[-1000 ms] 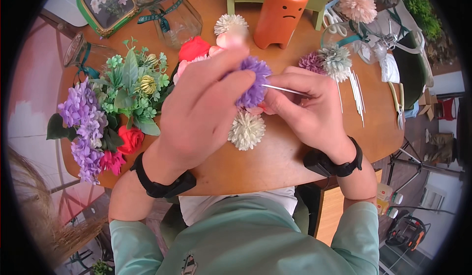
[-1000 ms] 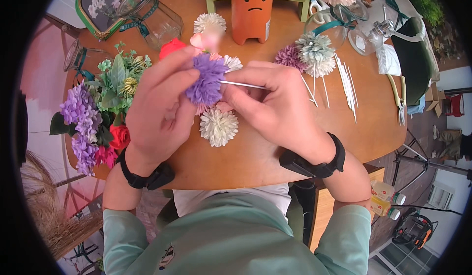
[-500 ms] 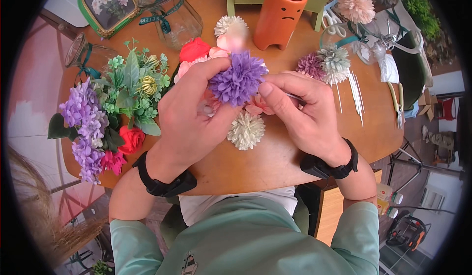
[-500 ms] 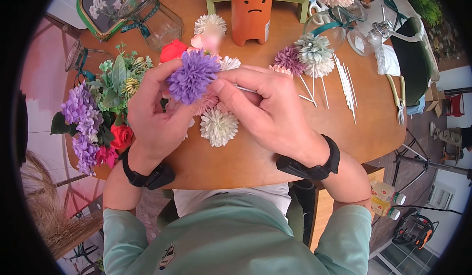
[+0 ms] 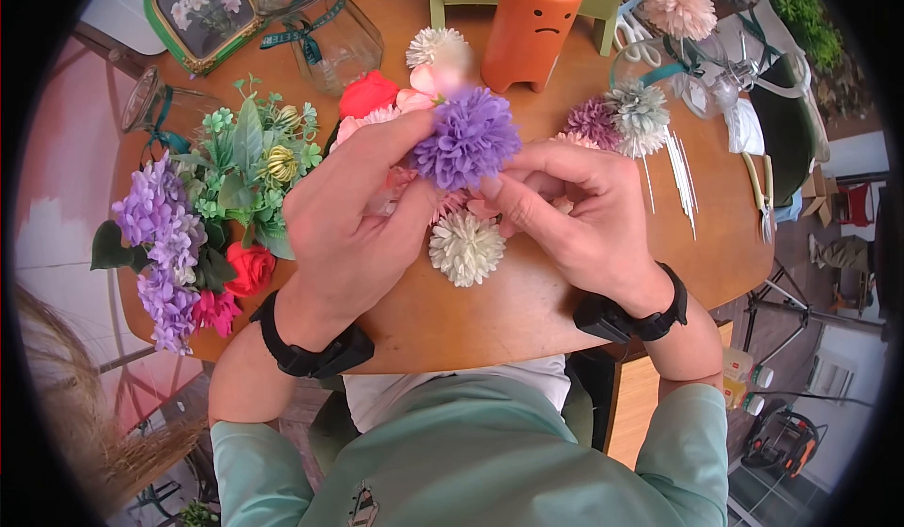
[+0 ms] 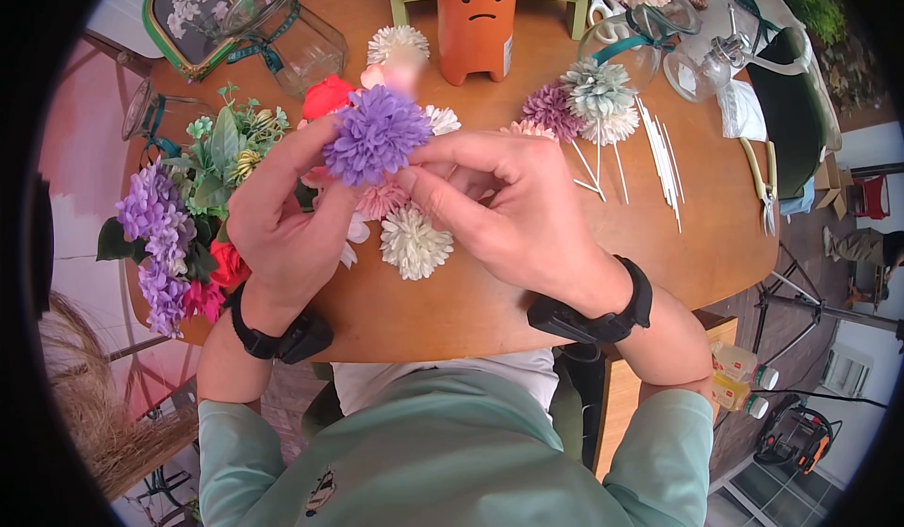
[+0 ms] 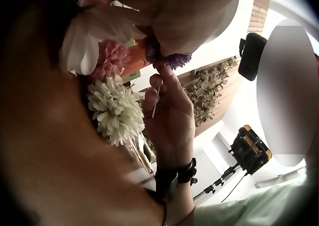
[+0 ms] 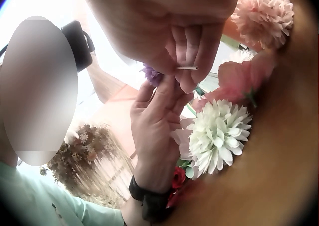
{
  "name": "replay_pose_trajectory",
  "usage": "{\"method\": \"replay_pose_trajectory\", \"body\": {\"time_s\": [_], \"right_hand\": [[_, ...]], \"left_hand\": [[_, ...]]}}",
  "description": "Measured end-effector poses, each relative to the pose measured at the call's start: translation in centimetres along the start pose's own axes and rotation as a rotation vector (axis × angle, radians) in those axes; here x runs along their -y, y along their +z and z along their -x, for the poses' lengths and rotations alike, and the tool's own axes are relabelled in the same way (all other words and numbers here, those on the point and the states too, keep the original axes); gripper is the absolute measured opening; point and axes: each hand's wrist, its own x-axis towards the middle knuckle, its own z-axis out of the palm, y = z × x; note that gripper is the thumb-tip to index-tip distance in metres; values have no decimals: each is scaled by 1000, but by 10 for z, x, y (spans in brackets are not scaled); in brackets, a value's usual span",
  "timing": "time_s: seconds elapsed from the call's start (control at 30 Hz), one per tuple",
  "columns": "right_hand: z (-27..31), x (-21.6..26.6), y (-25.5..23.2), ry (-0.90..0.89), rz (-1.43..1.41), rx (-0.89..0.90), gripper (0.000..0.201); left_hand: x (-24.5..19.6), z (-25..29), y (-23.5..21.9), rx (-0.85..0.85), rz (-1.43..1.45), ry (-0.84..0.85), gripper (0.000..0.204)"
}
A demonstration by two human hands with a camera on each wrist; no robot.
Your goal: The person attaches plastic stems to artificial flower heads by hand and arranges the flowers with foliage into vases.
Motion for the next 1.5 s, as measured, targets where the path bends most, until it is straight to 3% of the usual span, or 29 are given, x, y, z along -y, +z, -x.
{"method": "replay_pose_trajectory", "body": {"time_s": [0.1,0.27,0.5,0.87,1.1,1.17,1.5], "right_hand": [[-3,-1,0,10,-8,-3,16],[-4,-2,1,38,-57,-9,15],[-4,-4,1,30,-51,-6,11],[-2,1,-1,2,-58,3,9],[-3,2,-3,-2,-39,35,9],[-3,3,-4,10,-48,42,9],[-2,3,-8,7,-46,79,9]], "left_hand": [[0,-2,4,-76,67,-18,42],[1,0,-2,56,22,-59,36],[-1,-1,-2,24,5,-46,34],[0,-3,-1,26,9,86,31],[0,-2,-3,24,38,63,31],[-2,1,-5,61,52,-48,31],[-2,-1,-4,70,66,-36,30]]}}
